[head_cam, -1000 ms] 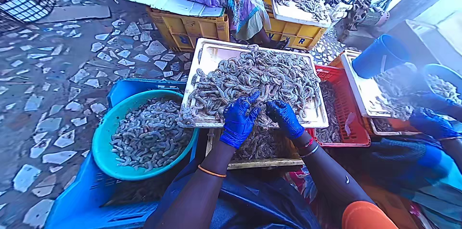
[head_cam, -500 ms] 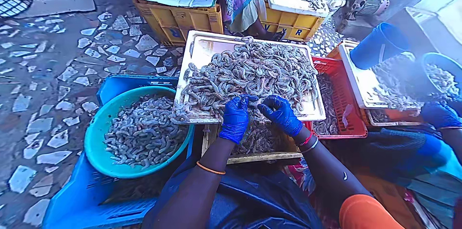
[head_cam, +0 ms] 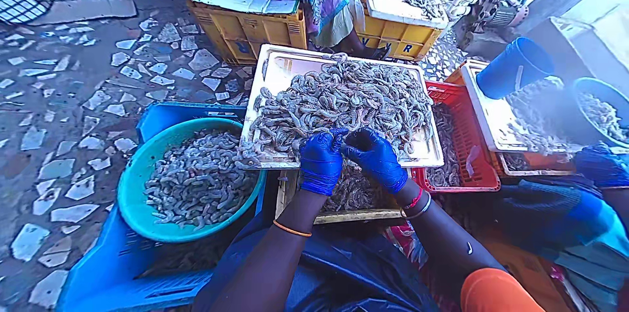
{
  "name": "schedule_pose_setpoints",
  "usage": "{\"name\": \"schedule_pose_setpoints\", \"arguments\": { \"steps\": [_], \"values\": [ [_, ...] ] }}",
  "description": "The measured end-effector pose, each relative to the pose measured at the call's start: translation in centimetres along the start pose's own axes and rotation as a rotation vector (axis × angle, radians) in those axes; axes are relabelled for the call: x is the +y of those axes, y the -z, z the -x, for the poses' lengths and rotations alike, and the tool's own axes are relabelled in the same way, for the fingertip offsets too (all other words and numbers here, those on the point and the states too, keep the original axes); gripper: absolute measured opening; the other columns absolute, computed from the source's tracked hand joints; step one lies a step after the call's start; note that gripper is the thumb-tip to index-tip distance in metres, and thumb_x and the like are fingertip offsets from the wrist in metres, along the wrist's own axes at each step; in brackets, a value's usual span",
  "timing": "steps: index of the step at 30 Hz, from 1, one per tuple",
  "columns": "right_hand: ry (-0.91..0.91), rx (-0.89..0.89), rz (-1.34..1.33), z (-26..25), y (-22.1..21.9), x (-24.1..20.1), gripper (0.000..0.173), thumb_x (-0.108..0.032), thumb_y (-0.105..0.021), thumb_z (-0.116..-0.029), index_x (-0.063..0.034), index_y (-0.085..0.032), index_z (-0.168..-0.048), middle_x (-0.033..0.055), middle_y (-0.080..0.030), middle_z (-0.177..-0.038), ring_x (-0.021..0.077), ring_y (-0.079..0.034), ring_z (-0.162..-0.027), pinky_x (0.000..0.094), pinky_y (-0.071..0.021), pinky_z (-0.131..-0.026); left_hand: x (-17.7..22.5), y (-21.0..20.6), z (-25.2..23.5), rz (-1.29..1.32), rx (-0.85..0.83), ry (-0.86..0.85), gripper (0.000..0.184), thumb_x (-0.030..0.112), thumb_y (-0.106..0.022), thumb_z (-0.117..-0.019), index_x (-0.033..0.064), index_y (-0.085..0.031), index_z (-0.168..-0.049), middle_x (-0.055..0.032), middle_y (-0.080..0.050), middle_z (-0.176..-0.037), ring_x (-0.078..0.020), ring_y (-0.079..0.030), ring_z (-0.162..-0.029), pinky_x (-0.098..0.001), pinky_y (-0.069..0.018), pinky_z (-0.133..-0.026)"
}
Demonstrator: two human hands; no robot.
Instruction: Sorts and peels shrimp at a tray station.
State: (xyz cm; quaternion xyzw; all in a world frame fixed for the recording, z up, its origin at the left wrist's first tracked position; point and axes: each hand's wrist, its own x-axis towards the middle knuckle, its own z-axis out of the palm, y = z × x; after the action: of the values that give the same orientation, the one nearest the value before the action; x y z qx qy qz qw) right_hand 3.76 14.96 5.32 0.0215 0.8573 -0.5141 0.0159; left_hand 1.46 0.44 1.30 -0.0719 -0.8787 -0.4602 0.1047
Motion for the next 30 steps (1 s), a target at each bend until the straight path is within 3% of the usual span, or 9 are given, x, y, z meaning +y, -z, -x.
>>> {"name": "schedule_pose_setpoints", "arguments": {
  "steps": [6, 9, 12, 14, 19, 24, 27, 28, 30],
  "values": [
    [0.167, 0.054, -0.067, 0.6, -0.9, 0.7, 0.010, -0.005, -0.076, -0.0877, -0.0038, -0.072, -0.097, 0.0042, -0.074, -0.090, 0.0104, -0.072, -0.083, 0.0300, -0.0619, -0.078, -0.3, 1.2, -0.5, 0.443, -0.060, 0.302, 0.019, 0.014, -0.060, -0.1038, 0.0091, -0.074, -0.116, -0.0045, -0.076, -0.104, -0.0106, -0.071, -0.088, -0.0349, -0.0580, -0.084],
    [0.112, 0.073, -0.158, 0.7, -0.8, 0.5, 0.015, -0.004, -0.077, -0.0879, -0.0038, -0.073, -0.102, 0.0045, -0.075, -0.094, 0.0106, -0.072, -0.087, 0.0301, -0.0616, -0.081, -1.0, 2.7, -0.6, 0.492, -0.241, 0.273, 0.025, 0.019, -0.053, -0.1078, 0.0047, -0.071, -0.118, -0.0052, -0.073, -0.109, -0.0073, -0.067, -0.098, -0.0313, -0.0542, -0.093],
    [0.118, 0.112, -0.191, 0.4, -1.0, 0.6, 0.015, -0.004, -0.076, -0.0882, -0.0034, -0.073, -0.103, 0.0052, -0.075, -0.094, 0.0120, -0.072, -0.086, 0.0314, -0.0620, -0.081, -0.9, 3.3, -0.2, 0.342, -0.467, 0.186, 0.031, 0.024, -0.050, -0.1091, 0.0010, -0.069, -0.118, -0.0117, -0.070, -0.107, -0.0149, -0.066, -0.100, -0.0385, -0.0519, -0.095],
    [0.146, 0.126, -0.130, 0.3, -1.1, 0.4, 0.014, -0.006, -0.078, -0.0875, -0.0049, -0.074, -0.101, 0.0041, -0.075, -0.094, 0.0112, -0.072, -0.086, 0.0310, -0.0617, -0.080, -1.0, 3.3, -0.2, 0.133, -0.506, 0.125, 0.032, 0.027, -0.052, -0.1073, 0.0033, -0.070, -0.119, -0.0163, -0.072, -0.110, -0.0276, -0.068, -0.108, -0.0540, -0.0485, -0.101],
    [0.293, 0.123, 0.157, -0.4, -0.9, 0.5, 0.009, -0.010, -0.076, -0.0890, -0.0084, -0.077, -0.097, 0.0020, -0.076, -0.096, 0.0085, -0.072, -0.087, 0.0298, -0.0615, -0.083, 0.6, 3.8, -0.1, -0.319, -0.467, 0.042, 0.032, 0.026, -0.047, -0.1062, 0.0090, -0.072, -0.117, -0.0135, -0.072, -0.117, -0.0330, -0.062, -0.122, -0.0656, -0.0213, -0.117],
    [0.419, 0.311, -0.106, -1.5, -2.7, -1.6, 0.013, -0.007, -0.071, -0.0921, -0.0062, -0.072, -0.105, 0.0040, -0.073, -0.100, 0.0131, -0.071, -0.091, 0.0335, -0.0615, -0.082, 0.8, 4.2, -0.5, -0.360, -0.856, 0.149, 0.039, 0.035, -0.044, -0.1076, 0.0125, -0.066, -0.131, -0.0175, -0.064, -0.134, -0.0416, -0.053, -0.133, -0.0743, -0.0262, -0.111],
    [0.473, -0.070, -0.074, -2.7, -4.9, -5.7, 0.028, -0.007, -0.067, -0.0965, -0.0052, -0.069, -0.124, 0.0087, -0.069, -0.126, 0.0162, -0.068, -0.112, 0.0369, -0.0583, -0.097, 0.6, 3.2, 0.2, -0.440, -1.029, 0.112, 0.059, 0.053, -0.057, -0.0994, 0.0113, -0.059, -0.140, -0.0244, -0.049, -0.151, -0.0514, -0.037, -0.143, -0.0812, -0.0177, -0.110],
    [0.393, -0.163, 0.049, -3.7, -5.3, -6.4, 0.034, -0.013, -0.067, -0.0992, -0.0113, -0.066, -0.134, 0.0062, -0.067, -0.133, 0.0152, -0.069, -0.110, 0.0370, -0.0598, -0.094, 0.7, 3.0, 0.4, -0.474, -1.020, 0.133, 0.065, 0.052, -0.065, -0.0946, 0.0103, -0.056, -0.144, -0.0254, -0.046, -0.152, -0.0520, -0.038, -0.142, -0.0806, -0.0184, -0.111],
    [0.227, -0.124, 0.307, -6.4, -5.4, -5.3, 0.027, -0.023, -0.062, -0.1037, -0.0182, -0.066, -0.131, 0.0054, -0.072, -0.120, 0.0206, -0.072, -0.092, 0.0445, -0.0617, -0.077, 0.7, 3.2, -0.3, -0.504, -0.947, 0.182, 0.055, 0.034, -0.074, -0.0900, 0.0085, -0.062, -0.137, -0.0254, -0.056, -0.142, -0.0505, -0.048, -0.133, -0.0784, -0.0275, -0.109]
  ]
}}
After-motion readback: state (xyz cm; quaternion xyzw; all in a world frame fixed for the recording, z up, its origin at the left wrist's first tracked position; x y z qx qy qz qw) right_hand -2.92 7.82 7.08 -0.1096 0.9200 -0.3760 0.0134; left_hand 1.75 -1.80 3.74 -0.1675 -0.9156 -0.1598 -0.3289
